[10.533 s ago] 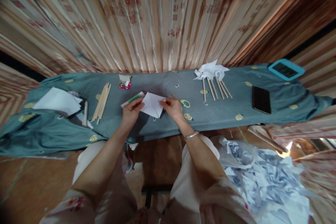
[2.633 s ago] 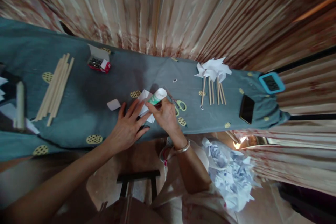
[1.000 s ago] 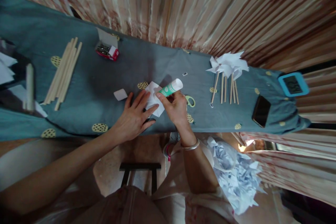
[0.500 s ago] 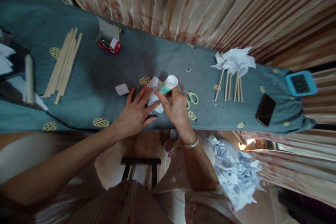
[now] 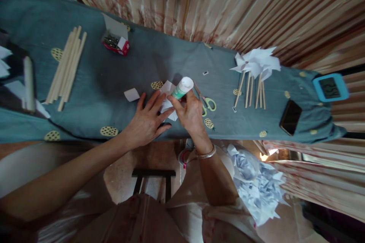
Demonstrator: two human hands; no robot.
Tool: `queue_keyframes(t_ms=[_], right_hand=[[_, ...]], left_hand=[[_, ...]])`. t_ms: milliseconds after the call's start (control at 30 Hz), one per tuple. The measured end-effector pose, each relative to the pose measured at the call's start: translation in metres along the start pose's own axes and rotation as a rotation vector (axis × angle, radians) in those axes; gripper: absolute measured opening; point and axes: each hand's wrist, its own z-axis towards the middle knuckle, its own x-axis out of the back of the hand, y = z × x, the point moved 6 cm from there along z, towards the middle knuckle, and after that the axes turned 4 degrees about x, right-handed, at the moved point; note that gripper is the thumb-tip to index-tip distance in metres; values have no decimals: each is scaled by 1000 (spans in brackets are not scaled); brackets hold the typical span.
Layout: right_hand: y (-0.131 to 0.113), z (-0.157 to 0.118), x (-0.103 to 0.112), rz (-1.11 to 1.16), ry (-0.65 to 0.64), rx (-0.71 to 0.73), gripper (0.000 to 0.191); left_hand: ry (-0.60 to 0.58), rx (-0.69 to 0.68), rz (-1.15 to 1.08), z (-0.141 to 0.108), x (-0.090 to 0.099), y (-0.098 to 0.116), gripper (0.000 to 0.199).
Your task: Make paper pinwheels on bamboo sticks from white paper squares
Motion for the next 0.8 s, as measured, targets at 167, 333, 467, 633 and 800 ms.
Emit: queue_keyframes(t_ms=[167, 333, 467, 633, 800], right_hand=[[-4, 1, -2, 0, 16, 25, 40], [-7, 2, -3, 4, 18, 57, 38], [-8, 2, -3, -1, 3, 61, 38], [-11, 1, -4, -1, -26, 91, 34], [-14, -1, -4, -35, -36, 118, 32]], left_hand=[[5, 7, 2, 0, 1, 0, 52], [0, 10, 6, 0, 1, 0, 51], [0, 10, 19, 0, 2, 0, 51], [0, 5, 36, 0, 2, 0, 51], [-9, 5, 54, -1, 2, 0, 50]])
